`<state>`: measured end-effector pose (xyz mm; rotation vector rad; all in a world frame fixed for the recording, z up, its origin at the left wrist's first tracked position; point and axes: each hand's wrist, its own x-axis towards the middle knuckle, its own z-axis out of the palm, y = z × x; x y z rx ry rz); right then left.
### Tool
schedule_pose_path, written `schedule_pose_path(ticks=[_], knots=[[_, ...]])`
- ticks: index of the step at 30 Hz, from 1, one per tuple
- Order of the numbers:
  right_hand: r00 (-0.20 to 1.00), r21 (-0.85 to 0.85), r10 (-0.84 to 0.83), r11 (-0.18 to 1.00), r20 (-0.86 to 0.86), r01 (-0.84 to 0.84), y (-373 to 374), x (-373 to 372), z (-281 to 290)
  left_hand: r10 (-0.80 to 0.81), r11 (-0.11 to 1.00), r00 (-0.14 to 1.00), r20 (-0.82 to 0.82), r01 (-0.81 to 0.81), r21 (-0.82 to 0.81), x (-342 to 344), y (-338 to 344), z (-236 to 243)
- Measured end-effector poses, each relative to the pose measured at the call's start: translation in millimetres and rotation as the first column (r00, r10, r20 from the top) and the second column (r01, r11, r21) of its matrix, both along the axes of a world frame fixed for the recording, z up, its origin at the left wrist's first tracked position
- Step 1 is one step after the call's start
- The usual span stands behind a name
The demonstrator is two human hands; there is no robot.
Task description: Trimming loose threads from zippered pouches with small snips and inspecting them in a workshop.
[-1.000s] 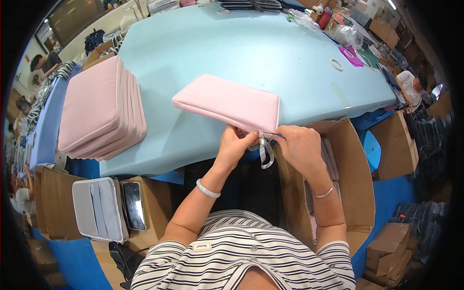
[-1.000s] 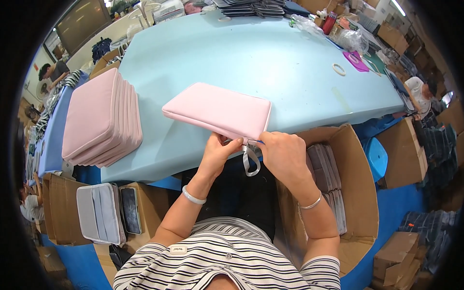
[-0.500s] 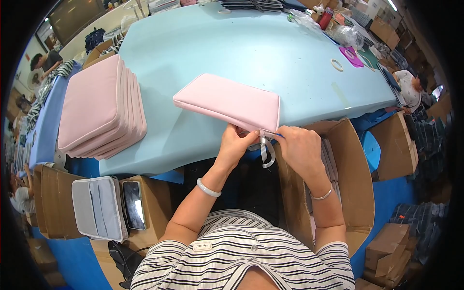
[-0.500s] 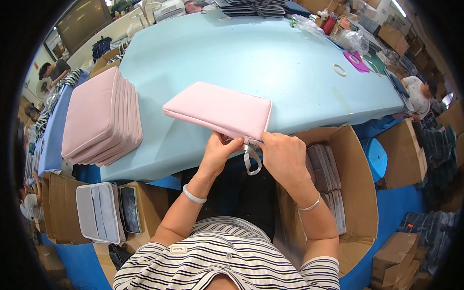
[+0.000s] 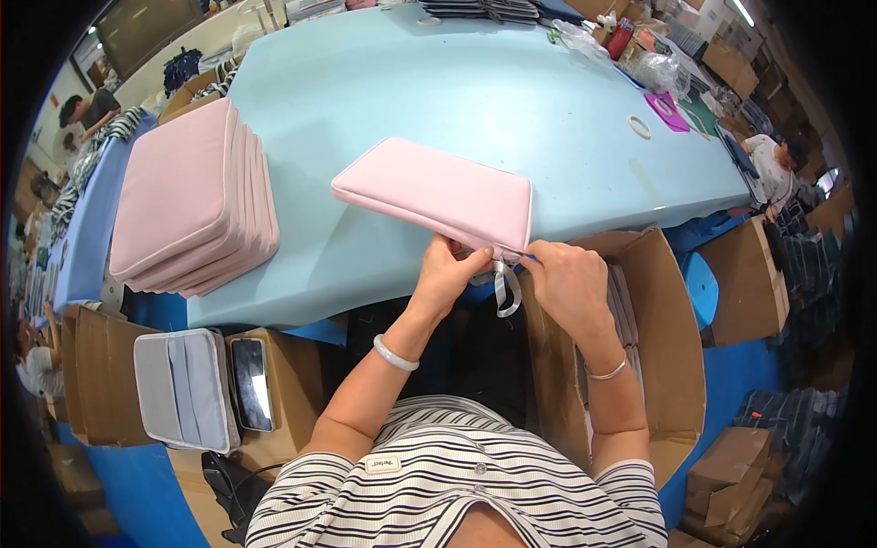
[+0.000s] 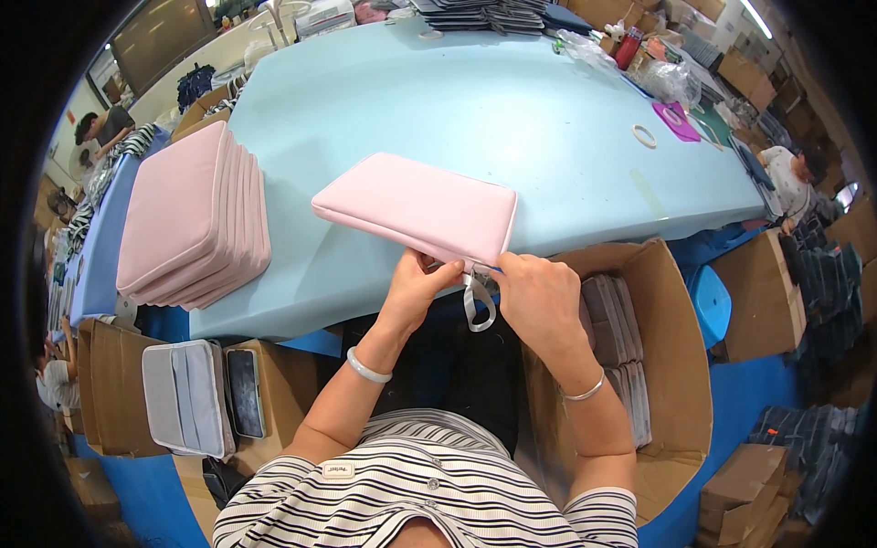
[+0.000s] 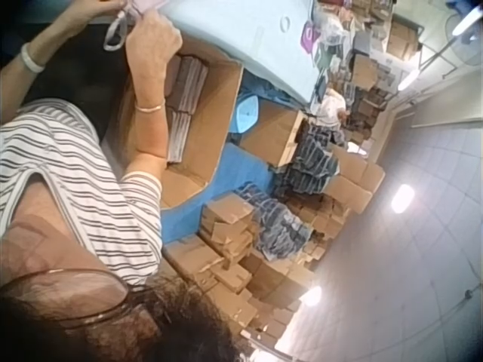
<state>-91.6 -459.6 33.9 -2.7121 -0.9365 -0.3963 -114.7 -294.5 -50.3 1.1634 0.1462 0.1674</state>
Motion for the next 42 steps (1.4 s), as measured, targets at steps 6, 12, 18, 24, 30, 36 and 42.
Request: schedule_pose_path(ticks=[6,12,18,24,30,36,42], knots=[[1.000,-0.008,-0.017,1.000,0.011,0.017,0.0,-1.4,-3.4,-0.002,1.000,1.000,0.010,0.002,-0.005,0.5,-0.8,-1.4],[1.000,-0.018,-0.029,0.999,0.012,0.029,-0.7,-2.4,-5.5,-0.004,1.000,1.000,0.003,0.004,-0.002,0.8,-1.1,-3.1],[1.000,-0.017,-0.015,1.000,0.005,0.015,-1.3,-2.6,-5.7,0.002,1.000,1.000,0.010,-0.002,0.001,0.7,-3.1,-6.7],[1.000,-0.014,0.018,1.000,-0.008,-0.018,-4.1,8.5,-5.1,-0.007,1.000,1.000,0.009,0.007,0.001,-0.6,-1.2,-7.3],[0.985,0.024,0.083,0.997,-0.150,-0.080,-11.5,21.6,-3.8,-0.055,0.998,0.998,0.012,0.055,-0.005,-2.6,-0.3,-7.5],[0.990,0.006,0.074,0.997,-0.123,-0.073,-9.5,16.8,-2.0,-0.045,0.999,0.999,0.005,0.045,-0.015,-2.1,0.0,-8.2],[0.990,0.021,0.078,0.997,-0.114,-0.076,-8.8,19.1,-6.2,-0.055,0.998,0.999,0.001,0.055,-0.011,-3.5,1.0,-7.8]])
